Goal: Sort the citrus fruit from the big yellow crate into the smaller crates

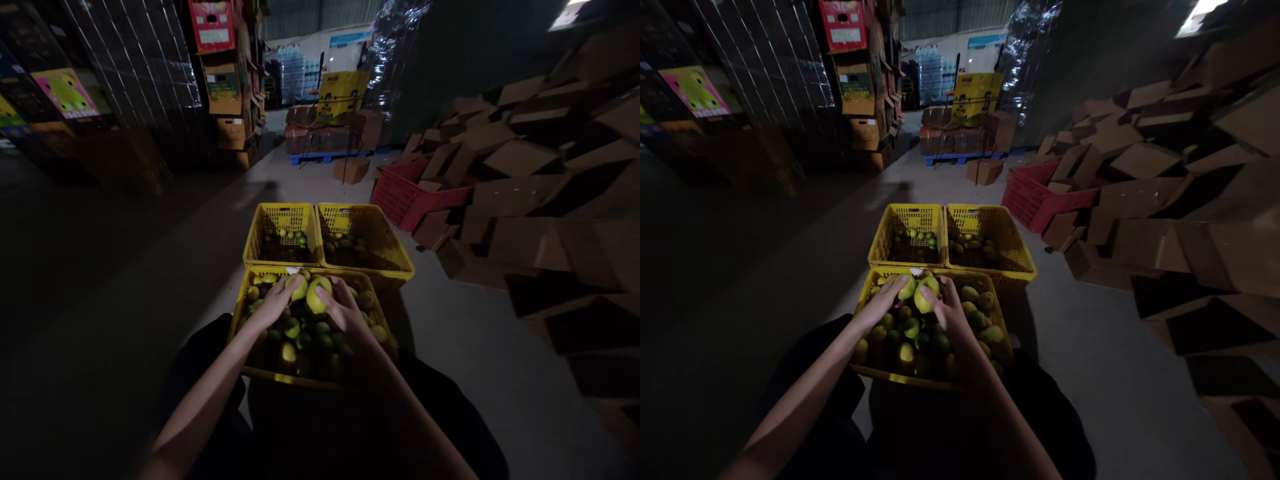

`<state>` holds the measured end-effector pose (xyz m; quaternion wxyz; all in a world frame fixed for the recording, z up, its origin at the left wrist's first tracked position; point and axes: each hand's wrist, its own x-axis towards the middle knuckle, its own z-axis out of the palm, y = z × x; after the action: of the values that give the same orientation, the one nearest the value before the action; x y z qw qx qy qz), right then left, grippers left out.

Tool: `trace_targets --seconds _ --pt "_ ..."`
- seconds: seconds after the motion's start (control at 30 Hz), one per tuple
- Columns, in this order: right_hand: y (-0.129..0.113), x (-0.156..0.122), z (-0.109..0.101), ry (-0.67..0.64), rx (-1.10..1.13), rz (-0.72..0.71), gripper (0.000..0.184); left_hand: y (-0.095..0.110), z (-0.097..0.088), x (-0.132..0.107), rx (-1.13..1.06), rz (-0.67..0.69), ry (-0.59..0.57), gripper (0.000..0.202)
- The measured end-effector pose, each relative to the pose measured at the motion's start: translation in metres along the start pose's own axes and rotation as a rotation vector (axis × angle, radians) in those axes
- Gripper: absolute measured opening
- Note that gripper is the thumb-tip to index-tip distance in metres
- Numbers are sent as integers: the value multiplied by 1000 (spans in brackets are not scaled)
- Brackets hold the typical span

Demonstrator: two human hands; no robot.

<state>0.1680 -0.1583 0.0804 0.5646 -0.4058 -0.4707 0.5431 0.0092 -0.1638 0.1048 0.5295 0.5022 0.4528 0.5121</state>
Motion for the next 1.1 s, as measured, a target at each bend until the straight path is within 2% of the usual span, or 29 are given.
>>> trace_targets --seconds 0.07,0.13,0.23,0.33,0.53,0.7,0.9,1.03,1.1 --pt "-5 0 -2 2 -75 -138 43 5 -2 -2 130 77 -3 34" --pt "-11 0 -4 30 -111 -215 49 9 -3 -3 204 184 -38 38" --pt "-17 -1 -6 58 -127 -263 52 11 -4 -2 218 341 -30 50" --pt "-21 -4 -4 81 -64 -280 54 8 -3 0 172 384 -2 52" --pt "-32 -8 -5 72 -25 -269 44 9 -2 2 -37 286 -52 53" --pt "-28 -4 -12 64 33 -108 40 18 -5 1 -182 106 -43 48" --pt "-21 -2 -11 103 116 1 35 14 -10 4 -418 -127 -48 40" --pt "-24 -3 -7 72 96 12 41 13 -7 5 -473 -166 32 28" --pt "-26 -4 -5 81 59 24 46 12 -4 4 -463 -151 26 30"
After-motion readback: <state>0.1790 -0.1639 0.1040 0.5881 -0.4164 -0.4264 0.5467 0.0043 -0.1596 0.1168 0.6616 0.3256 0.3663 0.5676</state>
